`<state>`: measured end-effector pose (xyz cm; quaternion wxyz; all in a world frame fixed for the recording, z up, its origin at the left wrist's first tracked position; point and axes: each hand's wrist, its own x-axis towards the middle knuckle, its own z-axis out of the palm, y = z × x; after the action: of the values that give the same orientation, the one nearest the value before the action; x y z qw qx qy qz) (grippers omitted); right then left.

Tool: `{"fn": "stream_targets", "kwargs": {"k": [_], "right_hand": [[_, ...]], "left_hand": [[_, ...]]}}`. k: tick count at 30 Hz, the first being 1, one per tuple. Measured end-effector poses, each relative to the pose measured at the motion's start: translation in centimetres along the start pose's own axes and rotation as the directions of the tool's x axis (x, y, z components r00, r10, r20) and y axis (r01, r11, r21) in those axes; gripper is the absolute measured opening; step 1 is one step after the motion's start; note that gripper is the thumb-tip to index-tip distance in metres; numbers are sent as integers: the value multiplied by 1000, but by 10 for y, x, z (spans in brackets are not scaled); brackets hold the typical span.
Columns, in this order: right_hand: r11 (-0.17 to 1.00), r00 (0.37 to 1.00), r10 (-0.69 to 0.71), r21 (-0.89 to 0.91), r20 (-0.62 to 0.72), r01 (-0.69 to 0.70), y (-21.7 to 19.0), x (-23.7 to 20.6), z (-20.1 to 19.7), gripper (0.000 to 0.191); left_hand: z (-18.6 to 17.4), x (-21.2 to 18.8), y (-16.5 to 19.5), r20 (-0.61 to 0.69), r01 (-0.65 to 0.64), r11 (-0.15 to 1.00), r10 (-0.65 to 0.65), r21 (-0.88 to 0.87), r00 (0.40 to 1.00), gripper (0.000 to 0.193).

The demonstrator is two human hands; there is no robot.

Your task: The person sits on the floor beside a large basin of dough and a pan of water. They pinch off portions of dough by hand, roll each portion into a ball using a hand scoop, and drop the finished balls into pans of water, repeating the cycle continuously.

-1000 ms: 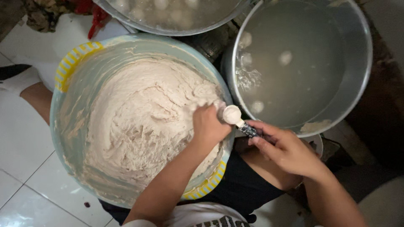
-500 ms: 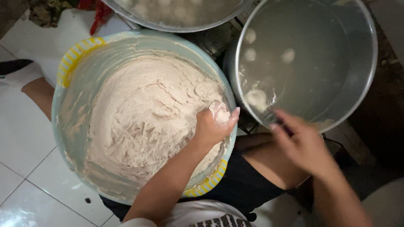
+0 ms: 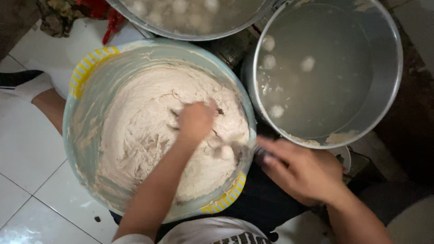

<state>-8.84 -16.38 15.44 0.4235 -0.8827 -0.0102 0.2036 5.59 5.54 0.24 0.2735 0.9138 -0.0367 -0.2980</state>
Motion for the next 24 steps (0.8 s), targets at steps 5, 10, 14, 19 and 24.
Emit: {"fn": "stream_targets", "kwargs": {"k": [5, 10, 14, 19, 24], "right_hand": [[849, 866, 435, -209, -247, -486, 32, 27, -27, 31], [913, 922, 153, -306, -354, -269, 46, 38, -33, 36], [834, 912, 271, -399, -307, -382, 40, 40, -28, 39], [732, 859, 377, -457, -348, -506, 41, 37, -44, 46], [806, 833, 244, -373, -497, -459, 34, 19, -45, 37]], "left_hand": [[-40, 20, -27, -422, 14, 996, 25, 91, 906, 52], [-46, 50, 3, -378, -41, 985, -27, -170, 925, 69], [-19, 47, 36, -110, -86, 979, 67, -184, 992, 73], [9, -3, 32, 0, -314, 938, 317, -146, 948, 70], [41, -36, 32, -339, -483, 854, 403, -196, 850, 34]]}}
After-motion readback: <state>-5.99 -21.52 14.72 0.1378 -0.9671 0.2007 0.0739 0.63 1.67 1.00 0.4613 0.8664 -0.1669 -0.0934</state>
